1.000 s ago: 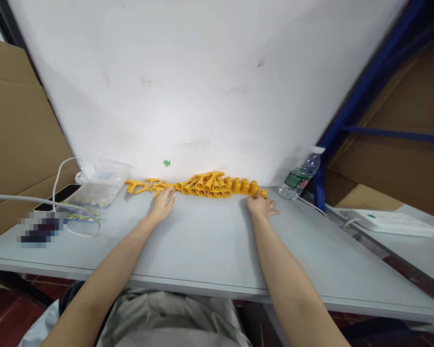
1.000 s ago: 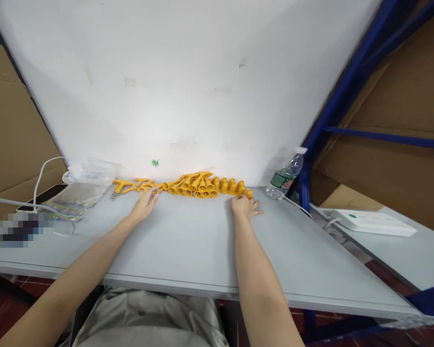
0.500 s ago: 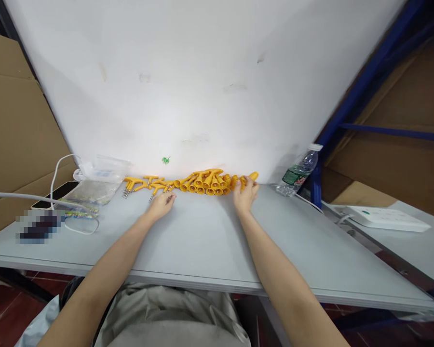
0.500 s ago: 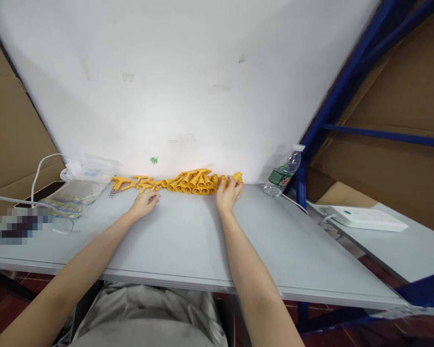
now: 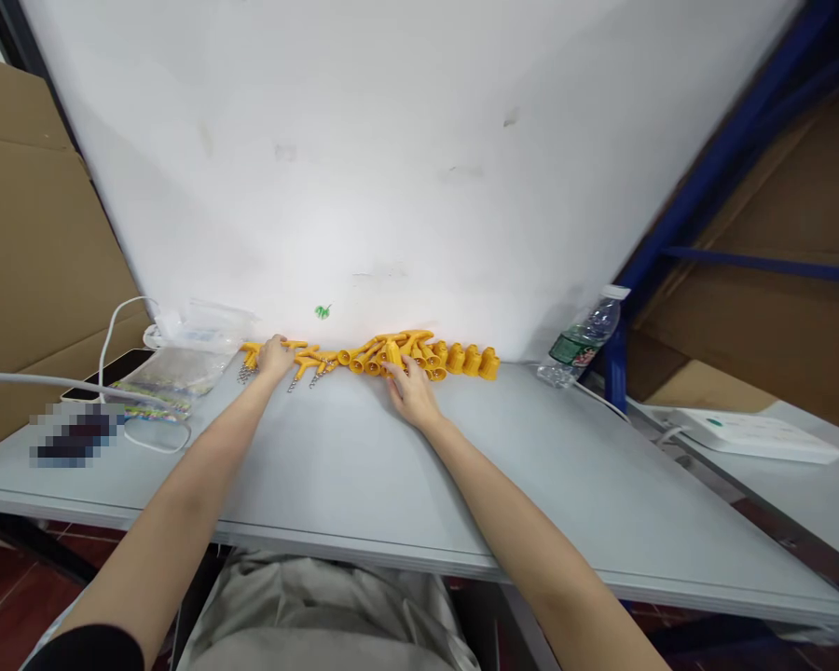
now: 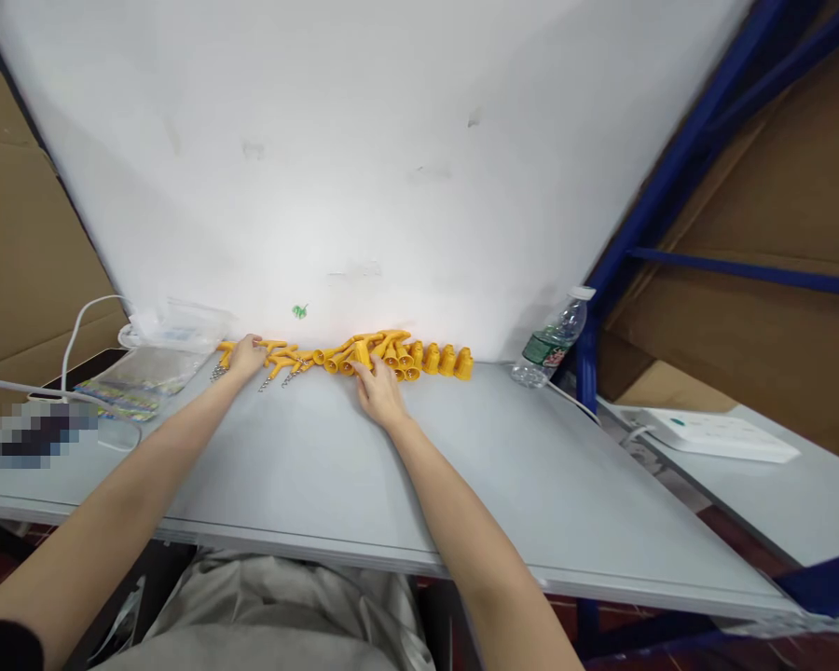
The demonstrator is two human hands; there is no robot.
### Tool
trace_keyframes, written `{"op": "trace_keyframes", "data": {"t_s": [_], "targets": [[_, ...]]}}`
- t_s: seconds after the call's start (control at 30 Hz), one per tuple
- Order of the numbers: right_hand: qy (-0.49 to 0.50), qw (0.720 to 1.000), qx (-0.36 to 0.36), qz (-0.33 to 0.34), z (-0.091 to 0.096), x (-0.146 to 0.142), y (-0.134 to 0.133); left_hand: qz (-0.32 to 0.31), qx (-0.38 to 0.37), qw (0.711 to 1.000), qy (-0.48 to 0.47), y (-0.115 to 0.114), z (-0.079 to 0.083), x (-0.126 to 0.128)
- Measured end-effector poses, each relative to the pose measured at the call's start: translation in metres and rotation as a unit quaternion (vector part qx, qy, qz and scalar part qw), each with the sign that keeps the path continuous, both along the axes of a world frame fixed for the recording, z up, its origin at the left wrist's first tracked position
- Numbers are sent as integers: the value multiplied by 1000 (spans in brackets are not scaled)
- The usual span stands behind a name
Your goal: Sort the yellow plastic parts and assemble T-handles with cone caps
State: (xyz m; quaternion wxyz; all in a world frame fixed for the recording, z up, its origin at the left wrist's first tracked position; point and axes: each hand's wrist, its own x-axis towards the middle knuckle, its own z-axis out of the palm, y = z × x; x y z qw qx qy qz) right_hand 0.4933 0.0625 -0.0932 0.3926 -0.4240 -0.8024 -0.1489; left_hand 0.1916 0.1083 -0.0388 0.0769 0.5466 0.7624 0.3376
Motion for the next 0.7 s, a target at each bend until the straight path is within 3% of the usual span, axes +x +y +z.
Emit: {"op": "trace_keyframes", "data": {"t_s": [0.13, 0.27, 0.37, 0.43, 0.5, 0.6, 0.7], "targets": [[-9, 1000, 13, -11, -2, 2, 0, 9, -76, 997, 30, 14, -1, 2], [-9, 1000, 8, -13, -2, 3, 0, 12, -77, 993, 89, 20, -5, 7], [-6, 1000, -2, -3, -2, 3, 0, -1, -49, 996, 72, 23, -8, 6], [0, 1000, -10, 7, -2, 3, 0, -1, 3, 1000, -3, 23, -8, 5], [7, 1000, -16, 16, -2, 3, 1, 11, 64, 987, -147, 22, -6, 4], [16, 999, -21, 28, 0, -1, 1, 27, 109, 933, -342, 17, -1, 6], [28, 998, -29, 47, 8, -10, 0, 27, 110, 895, -432, 8, 4, 12]]}}
